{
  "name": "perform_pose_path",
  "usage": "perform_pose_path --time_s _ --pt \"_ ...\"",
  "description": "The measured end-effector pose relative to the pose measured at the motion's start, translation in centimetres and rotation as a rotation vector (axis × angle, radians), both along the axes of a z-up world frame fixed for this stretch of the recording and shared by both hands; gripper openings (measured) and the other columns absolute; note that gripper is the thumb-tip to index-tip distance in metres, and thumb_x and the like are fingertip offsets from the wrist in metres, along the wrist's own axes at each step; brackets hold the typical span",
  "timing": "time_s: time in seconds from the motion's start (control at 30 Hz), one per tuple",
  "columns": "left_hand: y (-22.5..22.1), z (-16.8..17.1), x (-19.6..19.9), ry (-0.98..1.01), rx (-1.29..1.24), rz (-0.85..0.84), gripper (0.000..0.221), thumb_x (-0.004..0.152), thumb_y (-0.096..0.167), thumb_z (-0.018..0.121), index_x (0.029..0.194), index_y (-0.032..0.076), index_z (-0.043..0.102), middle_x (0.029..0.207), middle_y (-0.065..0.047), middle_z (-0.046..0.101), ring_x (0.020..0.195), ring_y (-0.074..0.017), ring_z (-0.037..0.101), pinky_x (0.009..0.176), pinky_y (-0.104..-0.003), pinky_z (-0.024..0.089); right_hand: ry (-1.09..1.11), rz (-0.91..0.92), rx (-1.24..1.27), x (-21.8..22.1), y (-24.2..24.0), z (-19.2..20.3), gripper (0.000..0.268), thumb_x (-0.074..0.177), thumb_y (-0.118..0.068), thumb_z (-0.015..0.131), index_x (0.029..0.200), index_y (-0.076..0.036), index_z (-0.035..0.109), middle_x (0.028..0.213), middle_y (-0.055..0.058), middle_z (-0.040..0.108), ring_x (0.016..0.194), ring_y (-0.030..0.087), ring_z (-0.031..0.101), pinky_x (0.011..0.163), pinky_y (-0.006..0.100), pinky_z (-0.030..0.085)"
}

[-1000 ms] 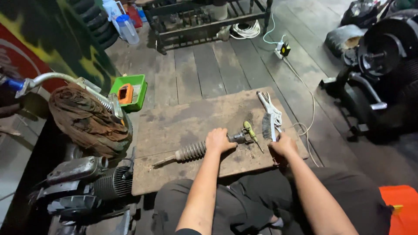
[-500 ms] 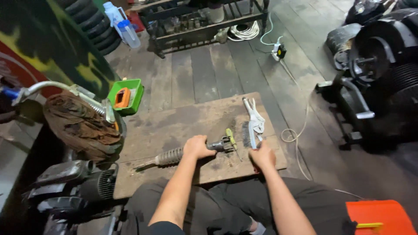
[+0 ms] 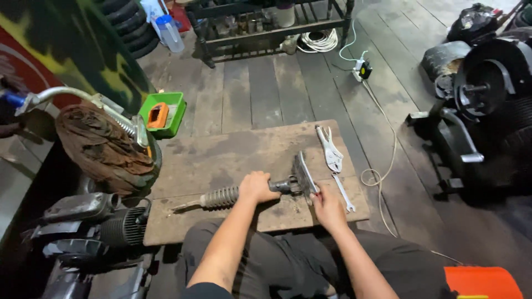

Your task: Cleaning a motorcycle shock absorber using a wire brush and a small pick tool

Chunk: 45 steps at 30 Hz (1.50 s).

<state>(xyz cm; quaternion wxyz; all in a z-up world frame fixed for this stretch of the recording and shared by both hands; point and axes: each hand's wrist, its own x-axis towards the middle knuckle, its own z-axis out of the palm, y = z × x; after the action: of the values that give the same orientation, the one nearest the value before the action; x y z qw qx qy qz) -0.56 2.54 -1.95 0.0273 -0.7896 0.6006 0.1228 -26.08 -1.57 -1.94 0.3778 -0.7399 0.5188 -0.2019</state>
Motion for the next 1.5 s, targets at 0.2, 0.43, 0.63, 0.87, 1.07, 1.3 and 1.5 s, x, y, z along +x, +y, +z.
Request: perform_pose_path --time_s 0.2,0.43,0.63,0.87,1.07,1.3,1.5 --pt "0.4 -1.4 0.4 -0.013 -0.068 -0.026 0.072 0.064 0.079 0.064 0.103 0.019 0.073 0.103 -0.006 0.069 0.107 -0.0277 0.068 0.09 -0.041 0.056 0.374 0.049 -0.109 1.9 5.3 2.7 0.046 0.101 -0.027 0.053 0.147 -0.031 0.051 0.11 0.012 0.074 0.105 0.035 0.074 0.088 0.05 0.061" --pt "-0.1 -2.3 1.1 0.029 -0.106 0.009 0.068 0.065 0.074 0.069 0.103 0.019 0.077 0.102 -0.007 0.072 0.105 -0.0289 0.069 0.09 -0.043 0.057 0.382 0.036 -0.246 5.6 1.6 0.5 0.05 0.098 -0.019 0.055 0.148 -0.027 0.053 0.111 0.022 0.075 0.106 0.042 0.072 0.087 0.056 0.058" --pt "-1.0 -2.7 1.4 0.026 -0.118 0.011 0.07 0.064 0.077 0.068 0.104 0.02 0.078 0.102 -0.006 0.073 0.105 -0.0276 0.07 0.09 -0.041 0.057 0.45 0.024 -0.195 5.2 5.3 4.4 0.047 0.096 -0.026 0.052 0.142 -0.032 0.059 0.11 0.021 0.075 0.106 0.044 0.071 0.09 0.057 0.057" --pt "-1.3 -3.9 1.3 0.024 -0.107 -0.022 0.075 0.064 0.078 0.065 0.104 0.016 0.079 0.103 -0.008 0.073 0.103 -0.0296 0.07 0.09 -0.043 0.057 0.448 0.025 -0.178 5.4 4.5 3.6 0.053 0.097 -0.026 0.052 0.15 -0.033 0.052 0.108 0.021 0.073 0.104 0.044 0.071 0.088 0.057 0.058" --pt "-1.3 -3.2 1.0 0.032 -0.076 0.005 0.069 0.067 0.074 0.061 0.104 0.019 0.079 0.104 -0.007 0.074 0.104 -0.0287 0.071 0.09 -0.042 0.057 0.472 0.043 -0.138 4.5 6.0 2.6 0.055 0.097 -0.023 0.052 0.152 -0.033 0.051 0.105 0.027 0.074 0.102 0.047 0.071 0.088 0.058 0.058" --pt "-0.8 -2.1 1.2 0.053 -0.049 0.004 0.072 0.064 0.075 0.066 0.103 0.017 0.081 0.103 -0.008 0.075 0.105 -0.0295 0.071 0.091 -0.041 0.058 0.364 0.0 -0.136 3.8 5.3 5.7 0.045 0.099 -0.031 0.053 0.143 -0.028 0.062 0.11 0.025 0.074 0.106 0.047 0.069 0.089 0.058 0.056" --pt "-1.9 -3.9 1.2 -0.027 -0.053 -0.016 0.076 0.062 0.081 0.06 0.1 0.019 0.081 0.099 -0.005 0.075 0.1 -0.026 0.072 0.088 -0.039 0.059 0.439 0.033 -0.169 4.7 4.8 1.4 0.055 0.1 -0.023 0.054 0.154 -0.029 0.05 0.103 0.024 0.075 0.099 0.044 0.073 0.085 0.057 0.058"
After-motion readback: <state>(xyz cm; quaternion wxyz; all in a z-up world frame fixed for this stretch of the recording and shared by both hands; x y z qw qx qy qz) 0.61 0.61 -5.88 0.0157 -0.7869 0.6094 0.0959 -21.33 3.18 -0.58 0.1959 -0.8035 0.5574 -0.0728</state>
